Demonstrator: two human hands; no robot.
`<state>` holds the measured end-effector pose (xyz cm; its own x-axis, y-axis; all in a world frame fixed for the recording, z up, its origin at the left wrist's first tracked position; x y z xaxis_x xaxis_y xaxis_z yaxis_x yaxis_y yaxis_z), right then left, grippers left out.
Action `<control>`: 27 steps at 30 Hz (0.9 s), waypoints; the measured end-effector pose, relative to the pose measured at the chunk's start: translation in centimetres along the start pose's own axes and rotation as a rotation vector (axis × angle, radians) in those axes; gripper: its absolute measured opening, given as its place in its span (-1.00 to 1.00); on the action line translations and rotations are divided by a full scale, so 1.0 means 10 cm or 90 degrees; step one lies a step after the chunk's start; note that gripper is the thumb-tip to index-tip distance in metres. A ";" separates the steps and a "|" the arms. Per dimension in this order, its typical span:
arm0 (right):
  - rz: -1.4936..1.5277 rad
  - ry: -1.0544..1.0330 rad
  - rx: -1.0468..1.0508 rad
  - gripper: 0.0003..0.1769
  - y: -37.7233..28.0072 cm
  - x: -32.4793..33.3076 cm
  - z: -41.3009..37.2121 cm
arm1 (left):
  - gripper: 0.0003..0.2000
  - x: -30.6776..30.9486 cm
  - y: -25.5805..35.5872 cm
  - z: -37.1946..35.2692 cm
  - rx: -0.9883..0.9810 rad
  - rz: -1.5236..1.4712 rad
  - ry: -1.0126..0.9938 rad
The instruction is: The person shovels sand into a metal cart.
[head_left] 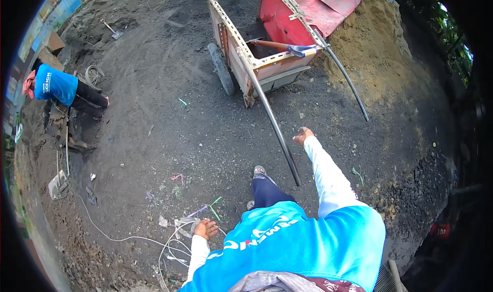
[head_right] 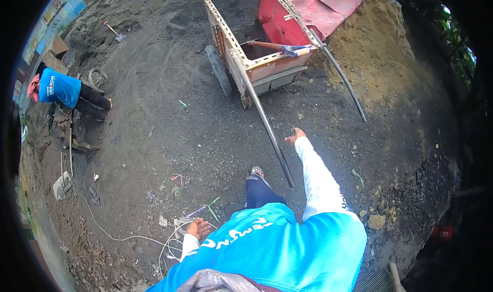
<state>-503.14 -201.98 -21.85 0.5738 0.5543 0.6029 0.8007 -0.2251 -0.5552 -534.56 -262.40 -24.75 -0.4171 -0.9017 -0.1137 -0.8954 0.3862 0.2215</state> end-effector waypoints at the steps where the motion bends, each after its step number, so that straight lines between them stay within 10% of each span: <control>1: -0.061 0.168 0.046 -0.05 -0.47 0.43 0.01 | -0.68 -0.10 0.19 0.08 -0.018 -0.011 -0.029; 6: -0.376 0.648 0.232 -0.09 -2.36 1.71 0.38 | -0.70 -1.02 1.71 0.32 -0.166 0.001 -0.140; 12: -0.757 0.465 0.268 -0.77 -3.10 1.92 1.79 | -0.75 -1.44 3.27 0.83 -0.252 0.065 -0.068; 20: -0.393 0.539 0.525 -0.53 -5.19 2.23 1.49 | -0.76 -1.03 4.25 1.32 -0.060 0.068 0.109; 27: -0.336 0.637 0.151 -0.55 -6.91 3.23 1.49 | -0.76 -1.18 5.40 1.67 -0.187 0.112 0.096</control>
<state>-542.51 -156.62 27.44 0.1415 -0.3717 0.9175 0.9899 0.0601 -0.1283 -580.60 -227.64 -27.61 -0.5132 -0.8536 0.0892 -0.7207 0.4850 0.4953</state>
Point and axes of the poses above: each hand's wrist, its own z-axis towards the middle knuckle, its own x-axis out of the back of the hand, y = z × x, the point moved 3 cm from there along z, towards the middle knuckle, and after that the axes turned 5 degrees about -z, right-handed, at the moved point
